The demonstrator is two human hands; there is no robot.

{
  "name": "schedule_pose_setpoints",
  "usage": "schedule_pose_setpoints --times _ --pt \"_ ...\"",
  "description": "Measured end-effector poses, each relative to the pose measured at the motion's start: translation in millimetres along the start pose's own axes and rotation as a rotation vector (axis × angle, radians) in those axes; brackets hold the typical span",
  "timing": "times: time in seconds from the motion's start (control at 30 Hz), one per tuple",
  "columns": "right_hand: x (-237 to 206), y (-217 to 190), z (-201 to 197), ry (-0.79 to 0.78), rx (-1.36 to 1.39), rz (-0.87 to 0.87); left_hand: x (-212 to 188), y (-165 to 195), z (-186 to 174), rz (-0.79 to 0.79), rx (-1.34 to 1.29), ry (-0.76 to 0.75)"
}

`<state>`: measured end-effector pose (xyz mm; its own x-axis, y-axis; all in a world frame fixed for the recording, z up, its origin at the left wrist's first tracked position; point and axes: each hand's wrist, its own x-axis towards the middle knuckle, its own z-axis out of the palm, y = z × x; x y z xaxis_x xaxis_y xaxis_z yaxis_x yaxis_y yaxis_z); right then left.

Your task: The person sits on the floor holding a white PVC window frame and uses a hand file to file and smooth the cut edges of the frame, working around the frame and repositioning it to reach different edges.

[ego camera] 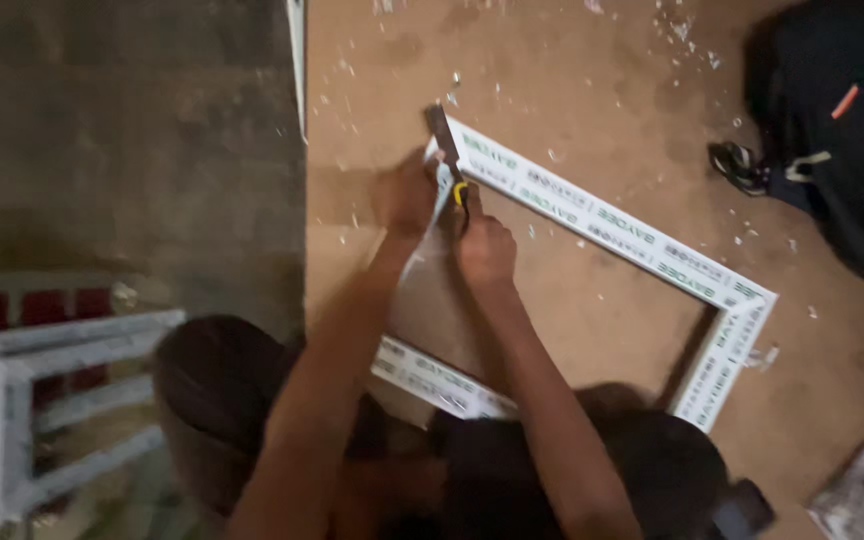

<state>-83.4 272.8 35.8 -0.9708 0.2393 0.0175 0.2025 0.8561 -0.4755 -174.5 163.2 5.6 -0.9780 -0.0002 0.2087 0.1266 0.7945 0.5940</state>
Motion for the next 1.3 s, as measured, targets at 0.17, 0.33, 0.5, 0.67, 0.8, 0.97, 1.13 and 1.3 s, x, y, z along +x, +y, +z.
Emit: schedule_pose_setpoints --times 0.17,0.33,0.5,0.67,0.8,0.97,1.13,1.3 --pt "-12.5 20.2 -17.7 0.042 0.055 -0.028 5.9 3.4 -5.5 0.007 -0.029 0.003" --pt "-78.7 46.6 -44.7 -0.02 0.116 0.068 0.3 -3.3 -4.7 0.005 -0.122 -0.098" --pt "-79.0 34.8 -43.7 0.005 0.116 0.048 -3.5 1.1 -13.0 0.053 -0.208 -0.104" --pt "-74.4 27.5 -41.9 0.012 0.066 0.028 -3.7 6.3 -28.2 0.039 -0.276 -0.178" --pt "-69.0 29.3 -35.3 0.0 0.034 0.034 -3.0 7.1 -32.6 -0.028 -0.25 -0.217" --pt "-64.6 35.9 -24.2 0.02 0.022 0.026 1.6 9.5 -30.7 -0.164 -0.18 -0.343" --pt "-70.3 48.0 -15.0 0.021 -0.016 0.001 -0.7 10.9 -30.1 -0.121 -0.333 -0.257" --pt "-71.3 54.6 -7.1 0.029 -0.033 -0.014 -3.9 10.8 -31.5 -0.042 -0.252 -0.214"
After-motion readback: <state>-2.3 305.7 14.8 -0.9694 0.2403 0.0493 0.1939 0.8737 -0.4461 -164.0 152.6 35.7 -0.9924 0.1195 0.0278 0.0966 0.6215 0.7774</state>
